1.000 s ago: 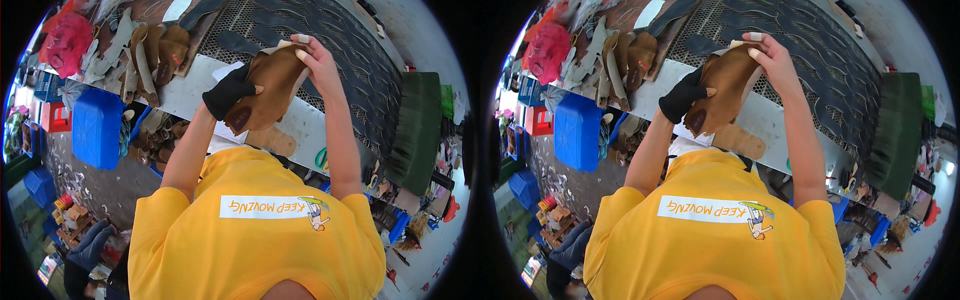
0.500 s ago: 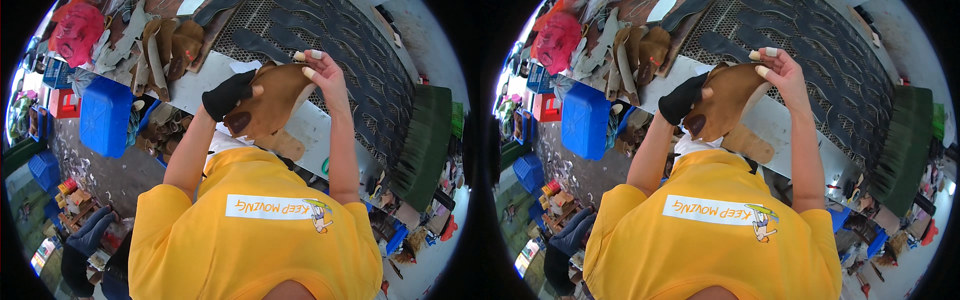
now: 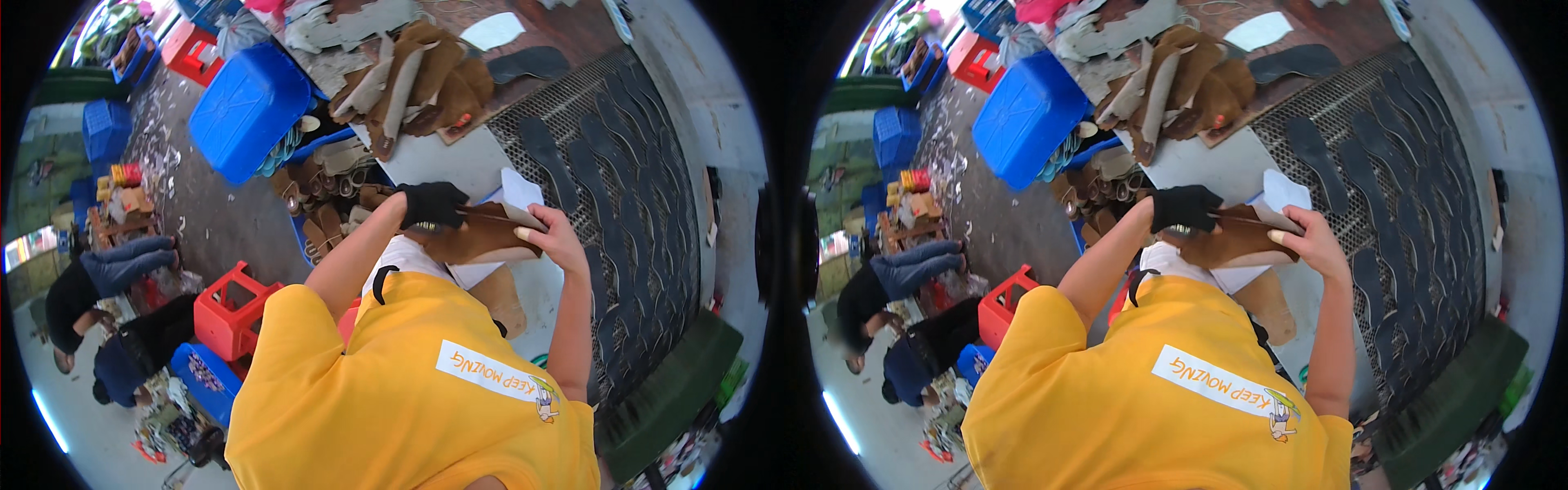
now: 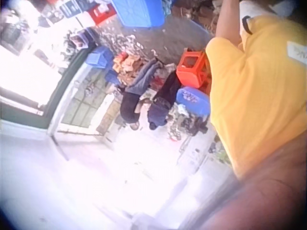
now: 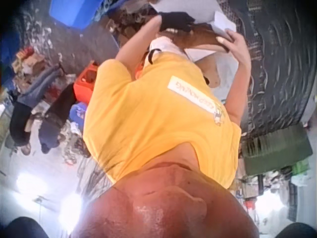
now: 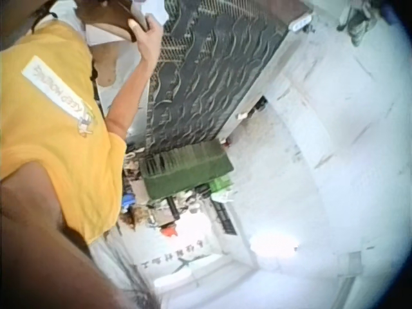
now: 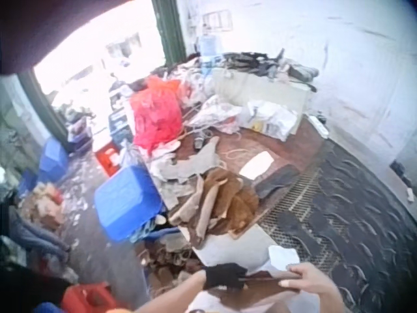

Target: The recorder is assembling and inspecting shoe components, applying labels, and documenting progress on a clipboard.

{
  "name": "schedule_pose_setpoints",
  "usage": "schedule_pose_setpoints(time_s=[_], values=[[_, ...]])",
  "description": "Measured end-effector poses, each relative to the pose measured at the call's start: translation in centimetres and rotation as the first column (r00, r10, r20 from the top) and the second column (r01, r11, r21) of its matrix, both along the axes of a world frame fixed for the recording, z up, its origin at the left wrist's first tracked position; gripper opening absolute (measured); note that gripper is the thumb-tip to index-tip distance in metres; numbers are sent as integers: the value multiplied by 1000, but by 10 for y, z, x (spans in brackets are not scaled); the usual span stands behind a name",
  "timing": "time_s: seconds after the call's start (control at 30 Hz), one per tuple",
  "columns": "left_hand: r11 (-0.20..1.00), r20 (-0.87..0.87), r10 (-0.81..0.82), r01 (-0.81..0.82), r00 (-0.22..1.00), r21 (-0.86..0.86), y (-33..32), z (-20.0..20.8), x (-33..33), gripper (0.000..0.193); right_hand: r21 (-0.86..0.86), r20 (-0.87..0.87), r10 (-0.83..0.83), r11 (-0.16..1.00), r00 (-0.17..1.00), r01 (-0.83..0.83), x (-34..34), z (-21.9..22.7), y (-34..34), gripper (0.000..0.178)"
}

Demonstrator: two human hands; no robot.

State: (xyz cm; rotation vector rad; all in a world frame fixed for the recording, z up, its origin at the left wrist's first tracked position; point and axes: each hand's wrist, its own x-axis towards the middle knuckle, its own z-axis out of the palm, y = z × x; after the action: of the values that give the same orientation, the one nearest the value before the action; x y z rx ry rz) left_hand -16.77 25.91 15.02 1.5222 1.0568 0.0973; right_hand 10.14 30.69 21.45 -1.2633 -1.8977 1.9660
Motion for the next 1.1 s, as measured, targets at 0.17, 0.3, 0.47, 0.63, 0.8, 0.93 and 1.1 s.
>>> schedule_pose_setpoints(time_s=[0.17,0.3,0.47,0.63,0.8,0.93,1.1], values=[[869,113,493,-494,862,-27,-4,-73,-43,35,219,17,30,975,999,-33,-66,-54,45,22],[783,-18,575,-544,818,302,3,-78,-45,38,511,103,-82,859,991,18,-85,-89,86,34],[692,-164,715,-656,679,303,-17,-106,-72,34,379,342,0,915,940,-138,-114,-96,92,39],[636,-210,760,-635,615,439,-7,-101,-58,28,660,-56,-499,631,865,407,-57,-85,67,32],[613,-58,744,-647,665,453,-24,-103,-62,34,616,-88,-843,373,531,694,79,-138,23,25],[585,-49,710,-550,702,596,-30,-101,-59,41,532,-95,-832,422,547,734,87,-144,-27,26],[415,-112,766,-355,633,838,-39,-112,-63,18,370,-222,-827,419,517,829,62,-172,-93,25]])
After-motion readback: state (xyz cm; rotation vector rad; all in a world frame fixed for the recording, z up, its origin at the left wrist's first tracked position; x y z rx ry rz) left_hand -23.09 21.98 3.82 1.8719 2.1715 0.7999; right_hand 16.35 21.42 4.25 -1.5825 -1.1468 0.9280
